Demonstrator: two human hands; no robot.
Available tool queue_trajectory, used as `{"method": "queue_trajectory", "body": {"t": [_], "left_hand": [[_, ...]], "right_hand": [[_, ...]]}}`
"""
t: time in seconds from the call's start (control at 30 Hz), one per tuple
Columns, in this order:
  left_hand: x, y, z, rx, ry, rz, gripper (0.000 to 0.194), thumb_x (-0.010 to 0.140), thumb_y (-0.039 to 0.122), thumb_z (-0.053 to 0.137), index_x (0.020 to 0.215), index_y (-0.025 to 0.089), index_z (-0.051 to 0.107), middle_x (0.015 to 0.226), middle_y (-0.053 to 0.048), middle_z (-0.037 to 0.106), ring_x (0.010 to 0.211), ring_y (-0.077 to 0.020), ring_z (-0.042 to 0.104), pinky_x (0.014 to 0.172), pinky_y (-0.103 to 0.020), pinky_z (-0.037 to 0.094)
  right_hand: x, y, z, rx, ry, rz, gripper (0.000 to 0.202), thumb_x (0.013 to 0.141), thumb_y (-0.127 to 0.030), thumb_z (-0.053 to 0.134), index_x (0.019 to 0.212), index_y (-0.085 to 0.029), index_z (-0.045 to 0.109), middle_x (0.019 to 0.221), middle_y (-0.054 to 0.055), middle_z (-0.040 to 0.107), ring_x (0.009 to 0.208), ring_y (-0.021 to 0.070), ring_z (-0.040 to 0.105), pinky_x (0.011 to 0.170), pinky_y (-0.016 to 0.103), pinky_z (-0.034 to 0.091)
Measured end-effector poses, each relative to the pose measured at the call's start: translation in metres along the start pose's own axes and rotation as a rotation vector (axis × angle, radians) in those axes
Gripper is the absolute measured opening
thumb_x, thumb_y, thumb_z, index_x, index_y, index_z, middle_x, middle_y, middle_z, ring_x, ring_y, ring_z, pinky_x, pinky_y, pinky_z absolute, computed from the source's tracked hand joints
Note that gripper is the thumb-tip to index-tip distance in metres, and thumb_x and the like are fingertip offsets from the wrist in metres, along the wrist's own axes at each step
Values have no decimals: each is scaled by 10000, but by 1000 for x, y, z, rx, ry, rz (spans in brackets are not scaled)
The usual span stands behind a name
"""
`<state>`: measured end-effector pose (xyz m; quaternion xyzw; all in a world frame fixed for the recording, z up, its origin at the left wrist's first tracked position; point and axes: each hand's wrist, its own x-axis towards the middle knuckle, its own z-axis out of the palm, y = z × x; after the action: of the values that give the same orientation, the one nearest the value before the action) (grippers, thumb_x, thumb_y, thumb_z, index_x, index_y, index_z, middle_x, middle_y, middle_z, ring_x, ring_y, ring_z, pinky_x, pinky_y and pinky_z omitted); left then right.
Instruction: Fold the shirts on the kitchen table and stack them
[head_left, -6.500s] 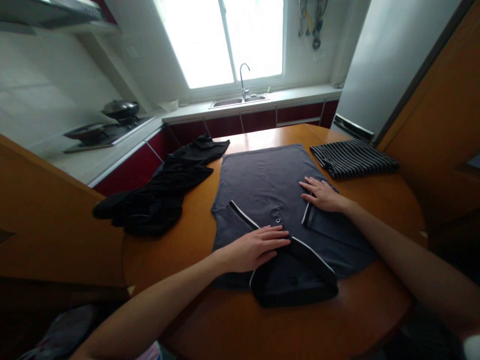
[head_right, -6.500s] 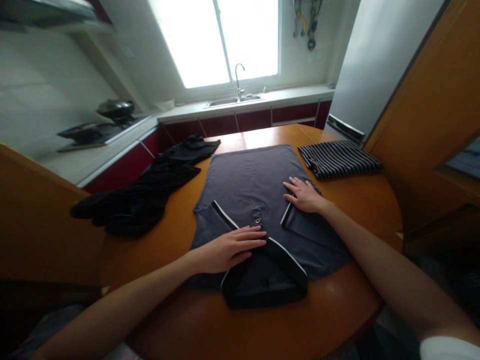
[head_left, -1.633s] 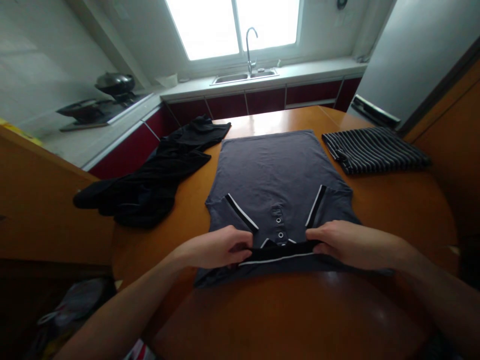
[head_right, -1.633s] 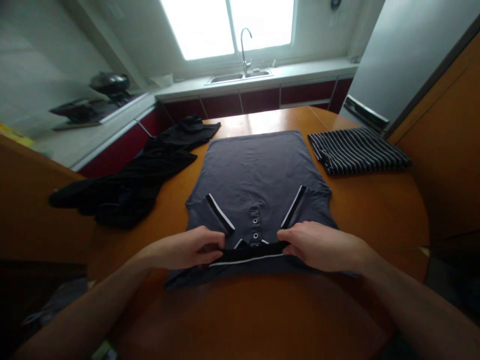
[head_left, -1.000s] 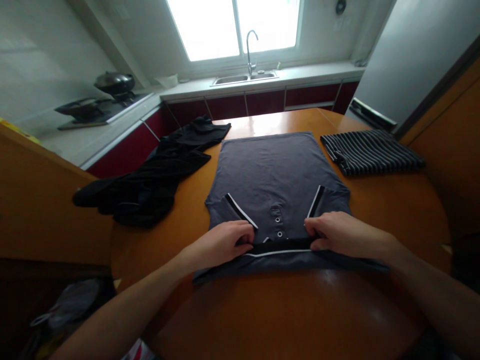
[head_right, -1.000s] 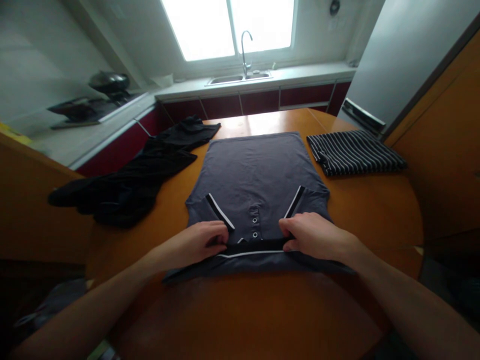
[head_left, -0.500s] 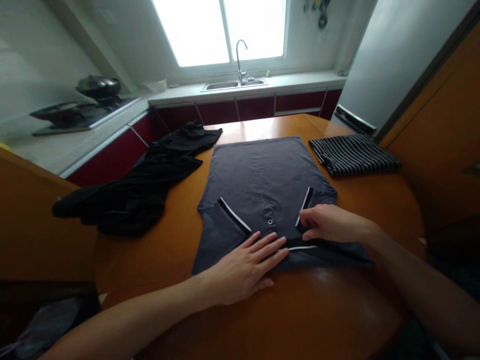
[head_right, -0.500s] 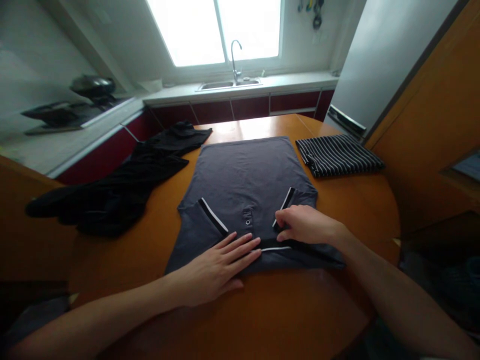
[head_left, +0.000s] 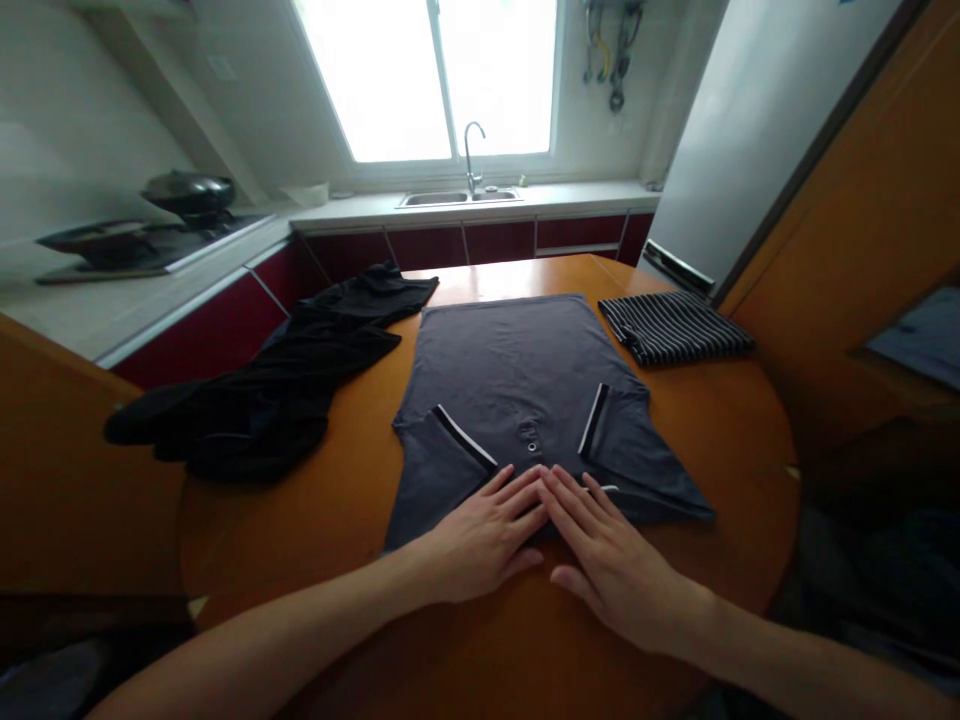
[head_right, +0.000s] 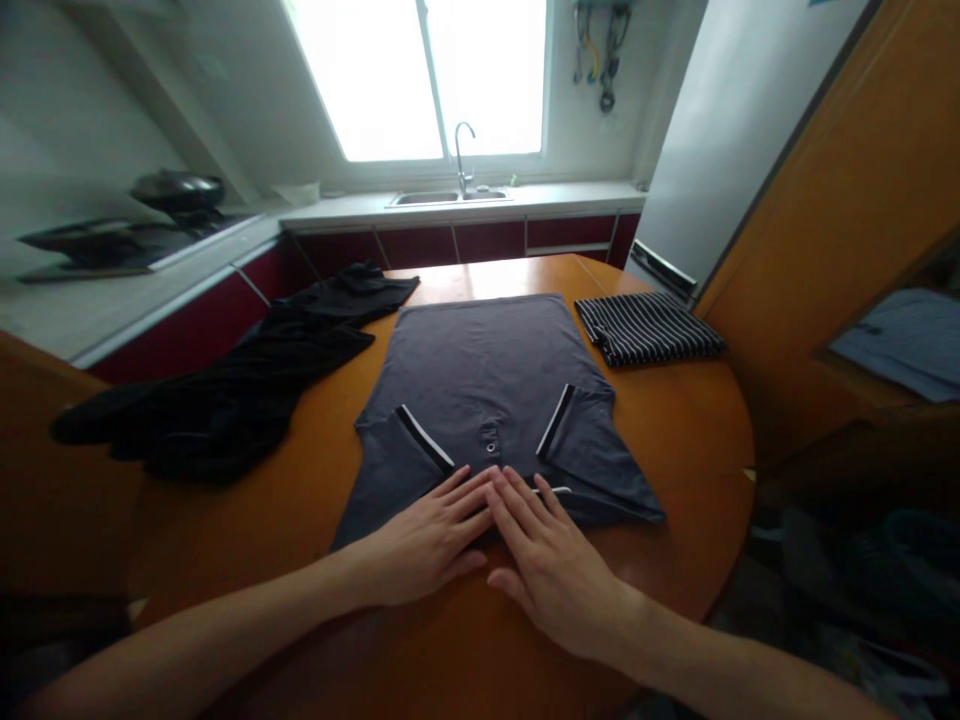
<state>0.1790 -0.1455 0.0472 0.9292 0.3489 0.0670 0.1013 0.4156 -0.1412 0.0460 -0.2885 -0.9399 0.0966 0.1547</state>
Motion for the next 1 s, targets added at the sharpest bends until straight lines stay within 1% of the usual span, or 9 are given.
{"method": "queue_trajectory", "body": {"t": [0.13, 0.33, 0.43, 0.57, 0.7, 0.77, 0.87, 0.93, 1.0], "left_hand": [[0, 1, 1, 0, 12, -13, 702, 1020, 400, 495, 1614, 249, 154, 1676, -88, 163, 1544, -260, 144, 1248, -485, 164], [1, 1, 0, 11, -17, -27, 682, 1022, 399, 484, 1612, 267, 167, 1683, -79, 127, 1546, -264, 135, 1245, -492, 158], [1, 1, 3, 0, -11, -22, 688, 1023, 403, 481, 1615, 271, 156, 1684, -76, 113, 1548, -264, 126, 1249, -492, 142], [0, 2, 1, -61, -33, -31, 712, 1022, 430, 486, 1620, 265, 136, 1682, -90, 92, 1548, -272, 109, 1251, -505, 116], [-3, -9, -33, -212, -107, -16, 685, 1045, 443, 427, 1622, 219, 134, 1666, -112, 153, 1539, -257, 156, 1252, -463, 162], [-7, -20, -59, -264, -44, -54, 548, 1076, 373, 345, 1598, 235, 253, 1638, -79, 285, 1517, -227, 250, 1251, -438, 190], [-14, -33, -89, -256, 236, -182, 461, 1082, 313, 309, 1519, 224, 426, 1537, -66, 485, 1441, -208, 417, 1223, -420, 284], [-18, -32, -91, -226, 314, -193, 452, 1077, 277, 305, 1499, 211, 456, 1511, -71, 515, 1432, -201, 432, 1211, -404, 317], [-21, -22, -79, -189, 233, -120, 474, 1070, 259, 326, 1537, 218, 395, 1569, -69, 439, 1482, -203, 345, 1233, -409, 276]], "right_hand": [[-34, 16, 14, -137, 2, 136, 812, 976, -293, 485, 1621, -152, 14, 1674, 110, 148, 1545, 251, 114, 1241, 503, 212], [-80, 47, 17, -317, 90, 333, 821, 1015, -471, 434, 1618, -162, -31, 1654, 130, 222, 1525, 276, 210, 1216, 527, 250], [-91, 52, 19, -367, 125, 382, 823, 1022, -489, 408, 1615, -163, -60, 1651, 141, 235, 1523, 287, 215, 1205, 548, 261], [-80, 45, 20, -361, 231, 453, 778, 1040, -448, 353, 1612, -136, -72, 1653, 166, 220, 1534, 299, 167, 1206, 585, 227], [-51, 21, 17, -251, 246, 364, 719, 1050, -382, 340, 1620, -159, -37, 1663, 142, 200, 1543, 274, 126, 1221, 577, 193], [-37, 8, 16, -176, 194, 280, 688, 1048, -363, 357, 1626, -192, 25, 1671, 116, 183, 1545, 265, 114, 1226, 572, 186], [-21, -9, 19, -83, 113, 200, 627, 1044, -354, 383, 1619, -242, 159, 1676, 84, 164, 1545, 267, 114, 1216, 580, 212], [-15, -16, 24, -52, 80, 182, 608, 1041, -353, 394, 1610, -250, 205, 1677, 78, 159, 1544, 270, 117, 1210, 580, 233], [-11, -21, 31, -43, 72, 171, 613, 1037, -356, 406, 1609, -249, 212, 1676, 78, 160, 1544, 273, 117, 1209, 583, 233]]}}
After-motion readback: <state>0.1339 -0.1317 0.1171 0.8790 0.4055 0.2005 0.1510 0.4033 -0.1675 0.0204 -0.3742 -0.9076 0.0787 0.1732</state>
